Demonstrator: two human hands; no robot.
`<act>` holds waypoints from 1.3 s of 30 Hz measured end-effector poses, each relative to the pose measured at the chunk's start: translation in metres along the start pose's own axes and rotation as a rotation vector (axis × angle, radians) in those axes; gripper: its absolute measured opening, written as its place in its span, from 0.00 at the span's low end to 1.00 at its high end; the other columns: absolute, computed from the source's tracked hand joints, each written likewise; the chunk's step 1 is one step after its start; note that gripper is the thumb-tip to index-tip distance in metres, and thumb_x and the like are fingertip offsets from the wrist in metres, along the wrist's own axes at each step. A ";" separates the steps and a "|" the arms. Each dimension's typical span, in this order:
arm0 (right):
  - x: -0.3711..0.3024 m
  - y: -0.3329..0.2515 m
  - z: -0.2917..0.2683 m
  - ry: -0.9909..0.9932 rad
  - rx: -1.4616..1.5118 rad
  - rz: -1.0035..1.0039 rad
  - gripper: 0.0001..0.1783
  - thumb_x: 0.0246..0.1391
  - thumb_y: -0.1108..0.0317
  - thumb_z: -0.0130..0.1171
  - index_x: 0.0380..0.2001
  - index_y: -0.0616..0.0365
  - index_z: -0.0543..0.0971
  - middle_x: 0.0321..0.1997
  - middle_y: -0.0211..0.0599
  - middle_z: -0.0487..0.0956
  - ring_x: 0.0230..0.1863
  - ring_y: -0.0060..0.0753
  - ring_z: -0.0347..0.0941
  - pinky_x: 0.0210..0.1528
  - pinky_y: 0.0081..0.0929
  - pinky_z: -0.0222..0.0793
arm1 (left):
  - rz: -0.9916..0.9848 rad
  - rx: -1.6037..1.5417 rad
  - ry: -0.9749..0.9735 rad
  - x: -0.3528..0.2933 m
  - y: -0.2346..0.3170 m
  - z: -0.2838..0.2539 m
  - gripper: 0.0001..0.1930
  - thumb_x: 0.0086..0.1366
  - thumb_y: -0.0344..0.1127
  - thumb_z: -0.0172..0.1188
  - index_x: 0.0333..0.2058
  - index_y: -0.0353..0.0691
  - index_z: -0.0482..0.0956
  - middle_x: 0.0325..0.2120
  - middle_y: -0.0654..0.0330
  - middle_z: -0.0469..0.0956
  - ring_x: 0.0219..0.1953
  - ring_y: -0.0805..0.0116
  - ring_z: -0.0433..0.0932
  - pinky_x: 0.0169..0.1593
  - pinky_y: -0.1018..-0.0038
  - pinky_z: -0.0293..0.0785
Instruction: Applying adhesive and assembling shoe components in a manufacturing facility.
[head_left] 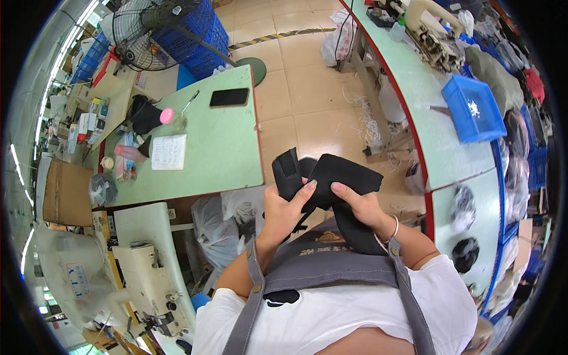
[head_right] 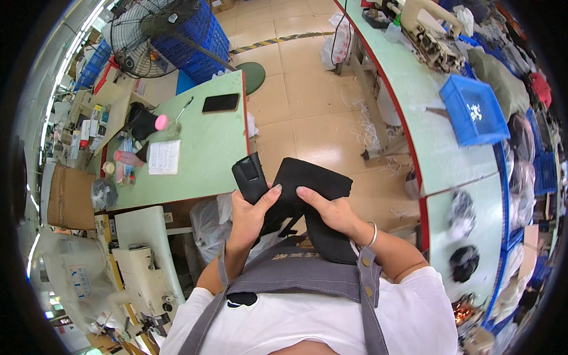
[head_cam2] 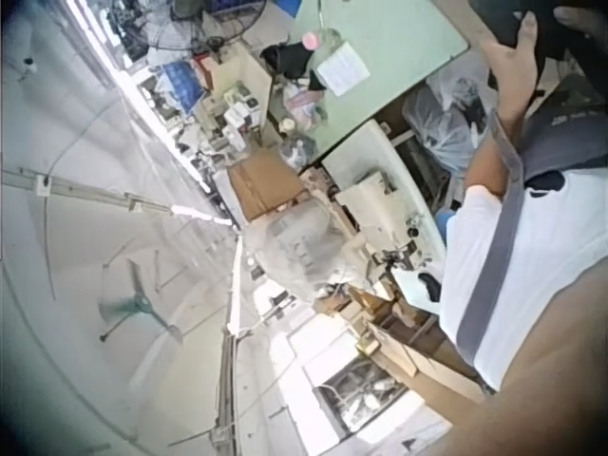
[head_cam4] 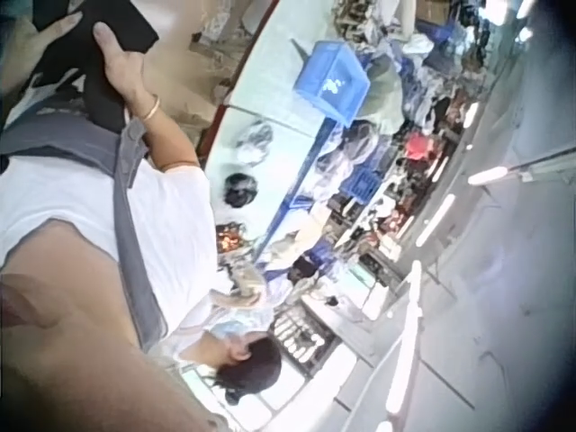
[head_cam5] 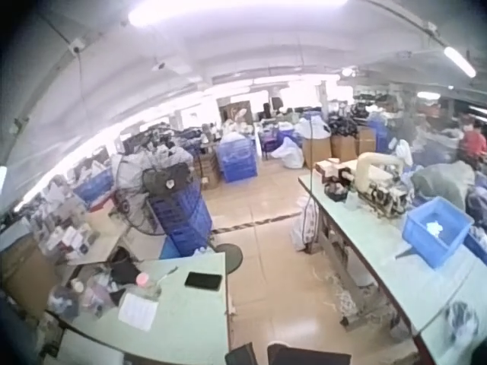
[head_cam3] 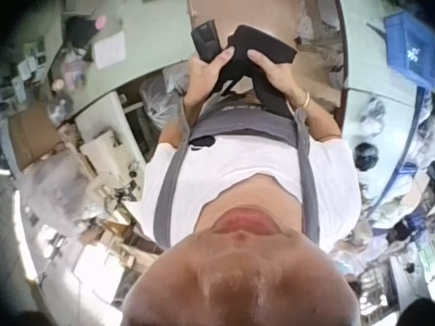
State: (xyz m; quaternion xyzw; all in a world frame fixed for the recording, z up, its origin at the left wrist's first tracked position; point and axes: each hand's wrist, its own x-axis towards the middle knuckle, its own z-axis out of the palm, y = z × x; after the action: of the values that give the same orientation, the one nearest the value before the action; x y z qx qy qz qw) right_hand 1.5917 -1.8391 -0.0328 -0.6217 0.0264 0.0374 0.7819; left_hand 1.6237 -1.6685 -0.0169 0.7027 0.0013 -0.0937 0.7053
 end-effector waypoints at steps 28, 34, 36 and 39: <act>0.318 -0.035 -0.146 -0.056 -0.397 0.053 0.15 0.51 0.64 0.59 0.38 0.65 0.77 0.31 0.37 0.80 0.32 0.22 0.75 0.37 0.20 0.69 | 0.235 0.103 -0.109 0.354 -0.023 0.100 0.07 0.57 0.31 0.60 0.30 0.33 0.76 0.22 0.64 0.74 0.28 0.79 0.70 0.32 0.79 0.67; 0.472 -0.040 -0.135 -0.040 -0.349 -0.083 0.14 0.50 0.63 0.59 0.35 0.63 0.78 0.28 0.32 0.79 0.27 0.20 0.72 0.31 0.21 0.67 | 0.158 0.032 -0.093 0.500 0.008 0.071 0.12 0.59 0.39 0.59 0.28 0.33 0.75 0.16 0.62 0.71 0.22 0.79 0.66 0.26 0.78 0.64; 0.519 -0.054 -0.130 -0.032 -0.349 -0.015 0.14 0.52 0.63 0.58 0.33 0.64 0.78 0.27 0.32 0.79 0.28 0.20 0.72 0.31 0.21 0.68 | 0.122 0.085 -0.108 0.549 0.028 0.062 0.13 0.60 0.40 0.58 0.31 0.32 0.76 0.18 0.61 0.73 0.22 0.78 0.67 0.27 0.77 0.66; 0.593 -0.072 -0.129 -0.018 -0.344 -0.026 0.14 0.55 0.64 0.54 0.37 0.65 0.77 0.29 0.34 0.79 0.29 0.20 0.72 0.31 0.19 0.68 | 0.051 0.097 -0.096 0.615 0.046 0.056 0.14 0.60 0.39 0.57 0.36 0.32 0.76 0.23 0.57 0.77 0.28 0.77 0.72 0.33 0.77 0.69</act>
State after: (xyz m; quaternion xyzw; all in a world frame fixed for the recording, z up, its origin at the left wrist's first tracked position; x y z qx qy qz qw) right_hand 2.1899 -1.9657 -0.0444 -0.7463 0.0049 0.0369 0.6645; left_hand 2.2263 -1.8045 -0.0530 0.7304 -0.0549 -0.1094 0.6720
